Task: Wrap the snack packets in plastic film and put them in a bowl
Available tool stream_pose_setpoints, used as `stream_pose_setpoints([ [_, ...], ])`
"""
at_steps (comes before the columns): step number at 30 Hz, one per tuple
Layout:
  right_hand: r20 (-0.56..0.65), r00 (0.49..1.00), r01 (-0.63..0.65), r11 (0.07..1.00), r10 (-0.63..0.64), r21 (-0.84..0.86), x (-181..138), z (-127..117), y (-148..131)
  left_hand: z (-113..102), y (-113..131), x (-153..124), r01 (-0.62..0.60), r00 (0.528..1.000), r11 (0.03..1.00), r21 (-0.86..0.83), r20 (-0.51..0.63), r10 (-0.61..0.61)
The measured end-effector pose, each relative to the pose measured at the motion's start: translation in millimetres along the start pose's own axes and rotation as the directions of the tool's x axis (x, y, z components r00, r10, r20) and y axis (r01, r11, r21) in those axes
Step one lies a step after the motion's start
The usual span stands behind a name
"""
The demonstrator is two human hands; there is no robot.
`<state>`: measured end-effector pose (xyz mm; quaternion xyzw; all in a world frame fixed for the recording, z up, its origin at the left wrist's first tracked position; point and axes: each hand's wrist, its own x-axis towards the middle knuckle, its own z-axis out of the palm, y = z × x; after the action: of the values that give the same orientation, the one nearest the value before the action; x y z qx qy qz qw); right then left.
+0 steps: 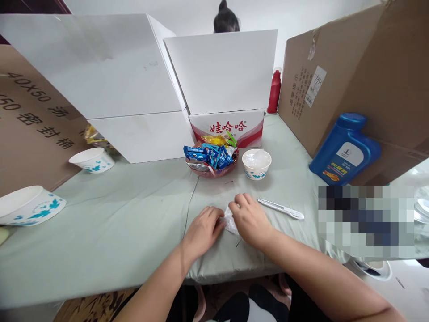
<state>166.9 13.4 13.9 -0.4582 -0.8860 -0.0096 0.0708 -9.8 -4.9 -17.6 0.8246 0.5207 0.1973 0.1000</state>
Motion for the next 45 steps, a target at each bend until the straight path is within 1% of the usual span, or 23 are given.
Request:
stream_pose_setpoints([
  [2,0.032,0.989,0.141,0.989,-0.142,0.045,-0.4,2.9,-0.6,1.2,-0.7,-0.4,-0.004,1.0,1.0,0.007,-0.011,0.004],
  [4,0.089,0.977,0.191,0.98,-0.195,0.054,-0.7,6.8,-1.7,2.4,-3.0,-0.8,0.003,0.999,1.0,-0.018,-0.041,-0.004],
  [9,0.096,0.977,0.192,0.981,-0.193,0.018,-0.9,16.5,-6.6,4.6,-11.7,0.6,0.042,0.993,0.994,-0.098,-0.103,-0.052],
  [11,0.11,0.977,0.184,0.983,-0.185,0.016,1.2,17.1,-4.5,4.1,-13.5,1.7,0.053,0.994,0.994,-0.099,-0.09,-0.062],
  [13,0.097,0.983,0.153,0.987,-0.156,0.04,6.7,10.3,5.1,2.5,-13.4,2.4,0.059,0.996,0.993,-0.101,-0.058,-0.065],
  [14,0.05,0.991,0.122,0.991,-0.124,0.054,11.4,2.9,13.0,1.5,-12.8,2.6,0.061,0.997,0.993,-0.104,-0.04,-0.065],
  [15,-0.026,0.997,0.074,0.995,-0.073,0.065,17.7,-7.2,22.8,0.4,-11.8,2.8,0.061,0.998,0.992,-0.107,-0.021,-0.064],
  [16,-0.137,0.991,0.006,0.998,0.003,0.067,25.7,-19.2,33.9,-0.7,-10.7,2.8,0.061,0.998,0.992,-0.108,-0.004,-0.062],
  [17,-0.256,0.963,-0.069,0.996,0.082,0.058,35.4,-32.2,45.6,-1.8,-9.5,2.9,0.061,0.998,0.993,-0.105,0.01,-0.061],
  [18,-0.343,0.926,-0.158,0.987,0.161,0.036,46.6,-44.8,57.1,-2.7,-8.4,2.9,0.061,0.998,0.993,-0.099,0.021,-0.059],
  [19,-0.369,0.899,-0.254,0.967,0.237,0.004,58.8,-55.8,68.0,-3.5,-7.6,2.8,0.06,0.998,0.994,-0.09,0.03,-0.058],
  [20,-0.317,0.897,-0.338,0.94,0.309,-0.041,71.4,-63.8,77.8,-4.2,-7.0,2.7,0.06,0.998,0.995,-0.083,0.038,-0.057],
  [21,-0.202,0.909,-0.387,0.918,0.363,-0.09,83.8,-68.4,86.3,-4.6,-6.8,2.5,0.06,0.997,0.995,-0.078,0.045,-0.057],
  [22,-0.125,0.919,-0.388,0.916,0.375,-0.104,95.1,-69.3,93.5,-4.9,-6.9,2.2,0.059,0.997,0.995,-0.075,0.052,-0.056],
  [24,0.045,0.928,-0.363,0.924,0.37,-0.117,113.2,-62.2,104.6,-4.9,-8.0,1.2,0.051,0.997,0.996,-0.072,0.063,-0.046],
  [26,0.184,0.924,-0.32,0.941,0.336,-0.111,123.3,-49.8,112.0,-4.5,-9.5,-0.1,0.036,0.998,0.997,-0.072,0.062,-0.032],
  [28,0.28,0.911,-0.282,0.953,0.302,-0.11,125.5,-39.5,116.4,-4.2,-10.8,-1.0,0.022,0.998,0.997,-0.077,0.06,-0.018],
  [30,0.327,0.905,-0.245,0.962,0.272,-0.122,121.0,-35.1,117.8,-4.2,-11.5,-1.1,0.023,0.998,0.996,-0.087,0.06,-0.018],
  [33,0.33,0.917,-0.179,0.97,0.225,-0.165,107.3,-38.3,117.8,-4.7,-11.3,0.4,0.043,0.997,0.994,-0.098,0.068,-0.036],
  [35,0.3,0.932,-0.146,0.968,0.204,-0.206,98.8,-43.8,119.6,-5.0,-10.7,1.9,0.051,0.996,0.994,-0.097,0.078,-0.043],
  [37,0.26,0.942,-0.147,0.958,0.212,-0.246,94.9,-48.8,124.5,-5.4,-10.0,3.0,0.053,0.995,0.994,-0.094,0.085,-0.045],
  [40,0.19,0.941,-0.219,0.932,0.28,-0.289,98.6,-50.8,134.5,-6.2,-9.1,3.6,0.057,0.995,0.993,-0.101,0.089,-0.048],
  [45,0.041,0.917,-0.363,0.874,0.396,-0.322,107.4,-43.7,149.3,-6.2,-9.4,2.7,0.054,0.995,0.993,-0.106,0.084,-0.046],
])
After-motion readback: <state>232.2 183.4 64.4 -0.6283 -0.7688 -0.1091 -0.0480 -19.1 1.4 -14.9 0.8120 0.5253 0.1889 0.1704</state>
